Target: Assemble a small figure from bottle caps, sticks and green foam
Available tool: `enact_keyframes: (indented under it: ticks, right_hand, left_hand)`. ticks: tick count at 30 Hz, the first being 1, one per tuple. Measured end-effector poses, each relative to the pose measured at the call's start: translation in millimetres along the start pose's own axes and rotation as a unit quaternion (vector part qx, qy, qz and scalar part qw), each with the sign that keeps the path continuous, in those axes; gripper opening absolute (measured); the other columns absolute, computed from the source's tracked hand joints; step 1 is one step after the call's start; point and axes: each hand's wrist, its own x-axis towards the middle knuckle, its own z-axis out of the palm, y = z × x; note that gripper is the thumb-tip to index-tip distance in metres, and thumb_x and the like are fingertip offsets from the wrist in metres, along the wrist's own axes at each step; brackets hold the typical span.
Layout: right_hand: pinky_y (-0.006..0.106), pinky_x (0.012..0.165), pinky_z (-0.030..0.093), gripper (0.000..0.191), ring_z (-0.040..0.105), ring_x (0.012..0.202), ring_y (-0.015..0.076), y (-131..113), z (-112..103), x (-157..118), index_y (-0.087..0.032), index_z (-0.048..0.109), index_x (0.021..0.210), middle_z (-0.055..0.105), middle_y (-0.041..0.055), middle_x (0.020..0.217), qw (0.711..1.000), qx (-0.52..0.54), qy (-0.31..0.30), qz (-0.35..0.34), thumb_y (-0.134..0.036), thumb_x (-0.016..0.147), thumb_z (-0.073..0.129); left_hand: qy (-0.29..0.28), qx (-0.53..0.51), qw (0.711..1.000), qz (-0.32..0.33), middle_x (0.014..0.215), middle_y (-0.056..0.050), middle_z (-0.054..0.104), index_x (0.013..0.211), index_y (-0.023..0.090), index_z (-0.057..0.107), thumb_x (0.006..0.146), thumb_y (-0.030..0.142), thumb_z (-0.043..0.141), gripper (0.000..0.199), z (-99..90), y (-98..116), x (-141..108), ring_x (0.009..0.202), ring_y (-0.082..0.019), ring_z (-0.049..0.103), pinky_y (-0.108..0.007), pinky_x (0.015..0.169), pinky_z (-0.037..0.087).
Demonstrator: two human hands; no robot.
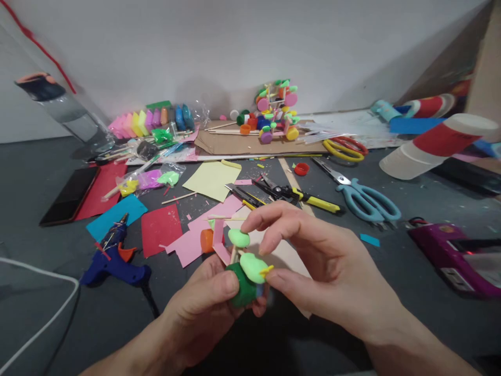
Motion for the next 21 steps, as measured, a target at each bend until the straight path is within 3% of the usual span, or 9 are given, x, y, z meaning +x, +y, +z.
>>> enact_keyframes:
  ticks: [11,16,21]
  right_hand:
    - [0.026,0.096,0.05,0.012,0.062,0.113,0.0142,0.1,1.0,-3.9,-0.025,0.062,0.098,0.063,-0.0003,0.12,0.999,-0.05,-0.008,-0.012,-0.018,0.089,0.065]
    - [0.024,0.099,0.048,0.012,0.061,0.115,0.0134,0.8,0.0,-5.0,-0.026,0.062,0.101,0.062,-0.0007,0.122,0.998,-0.058,-0.004,-0.013,-0.024,0.09,0.066]
    - [0.025,0.097,0.049,0.014,0.062,0.112,0.0126,-0.5,2.2,-5.0,-0.025,0.061,0.098,0.063,-0.0015,0.119,0.997,-0.074,0.002,-0.024,-0.016,0.088,0.064]
  left_hand:
    - [-0.001,0.006,1.0,-0.001,0.083,-0.004,0.065,0.094,0.011,0.073,0.083,0.032,0.074,0.024,2.4,0.8,0.3,0.074,-0.011,0.061,-0.02,0.071,0.05]
    - [0.001,0.015,1.0,0.0,0.08,-0.004,0.064,0.093,0.011,0.073,0.087,0.032,0.069,0.023,1.5,0.1,0.0,0.073,-0.011,0.061,-0.021,0.072,0.05]
    - [0.011,0.027,1.0,-0.003,0.079,-0.004,0.065,0.092,0.01,0.074,0.082,0.033,0.075,0.025,1.0,0.3,-0.4,0.071,-0.011,0.06,-0.02,0.071,0.049]
